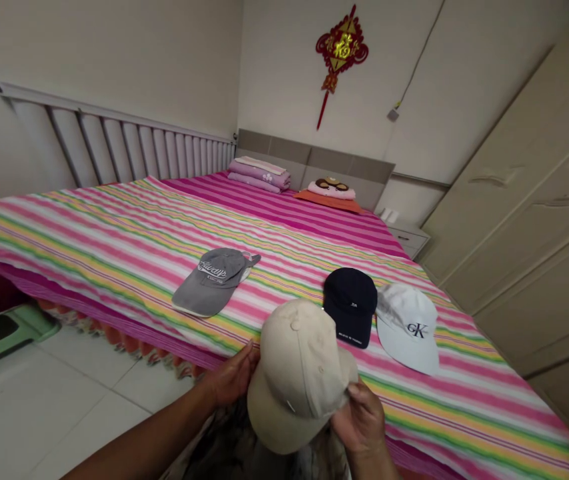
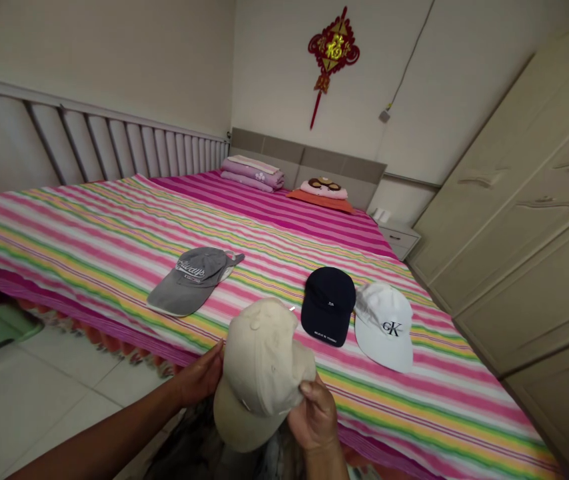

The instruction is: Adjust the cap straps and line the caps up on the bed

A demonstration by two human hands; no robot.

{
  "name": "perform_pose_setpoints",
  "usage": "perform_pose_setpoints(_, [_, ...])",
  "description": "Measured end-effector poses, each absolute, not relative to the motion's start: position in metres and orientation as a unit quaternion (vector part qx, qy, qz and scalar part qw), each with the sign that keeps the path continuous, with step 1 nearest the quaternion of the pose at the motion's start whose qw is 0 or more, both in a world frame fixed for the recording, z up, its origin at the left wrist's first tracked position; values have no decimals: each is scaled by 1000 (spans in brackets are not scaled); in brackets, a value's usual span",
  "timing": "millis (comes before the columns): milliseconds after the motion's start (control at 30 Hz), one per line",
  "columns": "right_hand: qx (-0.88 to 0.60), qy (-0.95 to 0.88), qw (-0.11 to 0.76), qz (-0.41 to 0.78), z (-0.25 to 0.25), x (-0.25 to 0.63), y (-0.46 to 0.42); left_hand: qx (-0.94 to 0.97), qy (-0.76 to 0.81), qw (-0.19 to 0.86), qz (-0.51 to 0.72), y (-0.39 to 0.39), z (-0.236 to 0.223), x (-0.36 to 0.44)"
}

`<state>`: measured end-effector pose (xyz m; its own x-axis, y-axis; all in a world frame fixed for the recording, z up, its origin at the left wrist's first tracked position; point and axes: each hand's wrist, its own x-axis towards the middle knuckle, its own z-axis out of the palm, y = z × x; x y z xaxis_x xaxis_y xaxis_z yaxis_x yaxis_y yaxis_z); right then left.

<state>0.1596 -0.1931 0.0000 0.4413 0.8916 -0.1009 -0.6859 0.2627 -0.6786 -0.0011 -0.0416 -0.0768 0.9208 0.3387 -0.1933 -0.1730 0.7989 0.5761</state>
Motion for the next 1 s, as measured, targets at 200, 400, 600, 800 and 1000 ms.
perform_pose_setpoints(200, [-368,-146,778,487,10,153,-195,275,194,936,108,-34,-53,8])
perform_pose_setpoints(400, [-350,-161,786,484,7,159,-205,278,177,924,195,-24,-28,2])
perform_pose_setpoints(600, [-368,-175,766,498,9,163,-218,322,114,912,229,-29,3,1])
perform_pose_setpoints(800, [-343,-227,725,552,18,170,-228,381,106,902,174,-36,21,-3])
perform_pose_setpoints(1000, [-334,-298,688,571,22,167,-234,427,114,886,140,-42,26,-5])
